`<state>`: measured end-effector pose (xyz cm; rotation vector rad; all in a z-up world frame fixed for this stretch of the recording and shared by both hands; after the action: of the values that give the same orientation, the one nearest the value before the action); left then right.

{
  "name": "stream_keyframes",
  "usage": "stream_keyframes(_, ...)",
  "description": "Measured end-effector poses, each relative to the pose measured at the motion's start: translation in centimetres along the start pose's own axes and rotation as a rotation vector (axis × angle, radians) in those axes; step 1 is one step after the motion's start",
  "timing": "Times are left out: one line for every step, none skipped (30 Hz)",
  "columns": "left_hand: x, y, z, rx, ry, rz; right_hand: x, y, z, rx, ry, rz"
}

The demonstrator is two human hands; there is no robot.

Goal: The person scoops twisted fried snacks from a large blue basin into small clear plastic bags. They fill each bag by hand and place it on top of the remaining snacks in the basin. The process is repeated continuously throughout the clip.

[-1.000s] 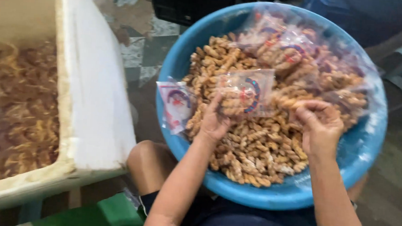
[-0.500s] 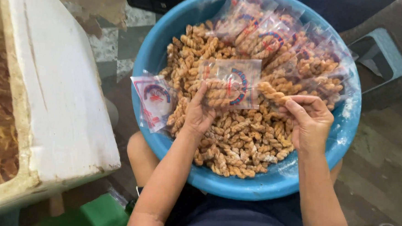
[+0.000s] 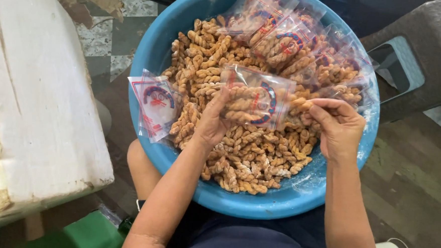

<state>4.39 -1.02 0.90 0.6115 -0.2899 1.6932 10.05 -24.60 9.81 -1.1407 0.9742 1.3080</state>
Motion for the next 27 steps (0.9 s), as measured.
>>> stream_keyframes(-0.7,-0.2,-0.4,-0.019,-0.038,-0.022,-0.2,0.2,0.3,-0.025,0.015,-0.004)
stream_keyframes(-0.8,0.3,0.1,-0.017,-0.037,-0.027,0.5,0.2,0.8,-0.021,0.017,0.000)
stream_keyframes(-0.9,0.8,0.7,-0.056,-0.075,-0.049,1.0,0.2,1.2,-0.018,0.030,-0.025)
stream_keyframes(-0.9,1.3,1.4,-0.095,-0.114,-0.068,1.5,0.1,1.9,-0.018,0.040,-0.053)
stream_keyframes(-1.6,0.8,0.5,-0.094,-0.114,-0.070,1.6,0.6,2.5,-0.016,0.041,-0.051)
stream_keyframes(-2.2,0.3,-0.4,-0.081,-0.123,-0.070,1.7,1.1,3.2,-0.013,0.051,-0.062)
stream_keyframes(-2.8,-0.1,-1.4,-0.068,-0.133,-0.071,1.7,1.5,4.0,-0.009,0.062,-0.073)
stream_keyframes(-1.9,0.4,-0.3,-0.068,-0.134,-0.066,1.2,1.6,3.6,-0.013,0.059,-0.075)
stream_keyframes(-1.0,1.0,0.9,-0.069,-0.138,-0.061,0.6,1.7,3.3,0.011,0.097,-0.117)
stream_keyframes(-0.1,1.7,1.9,-0.067,-0.142,-0.057,0.0,2.0,2.8,0.034,0.136,-0.156)
stream_keyframes(-0.1,1.4,1.6,-0.064,-0.142,-0.055,0.2,1.2,2.6,0.031,0.134,-0.154)
stream_keyframes(-0.5,1.3,1.5,-0.092,-0.136,-0.072,0.2,0.9,2.0,0.036,0.126,-0.191)
stream_keyframes(-0.9,1.3,1.3,-0.120,-0.130,-0.089,0.2,0.5,1.4,0.041,0.117,-0.229)
stream_keyframes(-1.2,1.2,1.2,-0.121,-0.126,-0.095,0.9,0.8,1.7,0.046,0.123,-0.228)
stream_keyframes(-1.6,1.2,1.1,-0.148,-0.136,-0.103,1.5,1.1,2.0,0.061,0.126,-0.243)
stream_keyframes(-1.7,1.0,1.1,-0.177,-0.149,-0.104,2.1,1.2,2.5,0.072,0.123,-0.263)
stream_keyframes(-1.6,0.9,1.4,-0.180,-0.148,-0.102,1.8,1.5,3.3,0.072,0.124,-0.267)
stream_keyframes(-1.5,1.1,1.4,-0.176,-0.139,-0.102,1.7,2.1,4.1,0.067,0.092,-0.257)
stream_keyframes(-1.4,1.3,1.5,-0.171,-0.130,-0.103,1.7,2.7,5.0,0.062,0.059,-0.247)
stream_keyframes(-1.1,1.4,1.7,-0.168,-0.132,-0.100,1.9,2.4,4.1,0.060,0.056,-0.245)
stream_keyframes(-0.9,1.6,2.0,-0.192,-0.121,-0.094,1.9,2.1,3.1,0.076,0.053,-0.276)
stream_keyframes(-0.9,1.8,2.4,-0.217,-0.109,-0.091,2.0,1.8,1.9,0.096,0.052,-0.306)
stream_keyframes(-1.1,1.6,1.8,-0.216,-0.109,-0.092,1.2,2.4,3.0,0.096,0.052,-0.303)
stream_keyframes(-1.5,1.4,1.3,-0.205,-0.111,-0.091,0.4,3.0,4.0,0.095,0.091,-0.275)
stream_keyframes(-2.0,1.1,0.9,-0.194,-0.114,-0.090,-0.4,3.5,5.0,0.093,0.129,-0.247)
stream_keyframes(-2.0,1.2,1.1,-0.196,-0.111,-0.098,0.2,3.5,5.0,0.099,0.134,-0.245)
stream_keyframes(-1.9,1.3,1.3,-0.197,-0.095,-0.098,1.0,3.4,5.3,0.052,0.139,-0.212)
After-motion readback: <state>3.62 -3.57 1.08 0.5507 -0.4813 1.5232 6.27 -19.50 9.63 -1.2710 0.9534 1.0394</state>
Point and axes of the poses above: each hand's wrist, its own y-axis away from the middle knuckle, its own z-axis out of the palm, x = y × z, the point moved 4 cm from there along -y, towards the middle knuckle, and after that the axes turned 7 degrees about z, right-handed, at the moved point
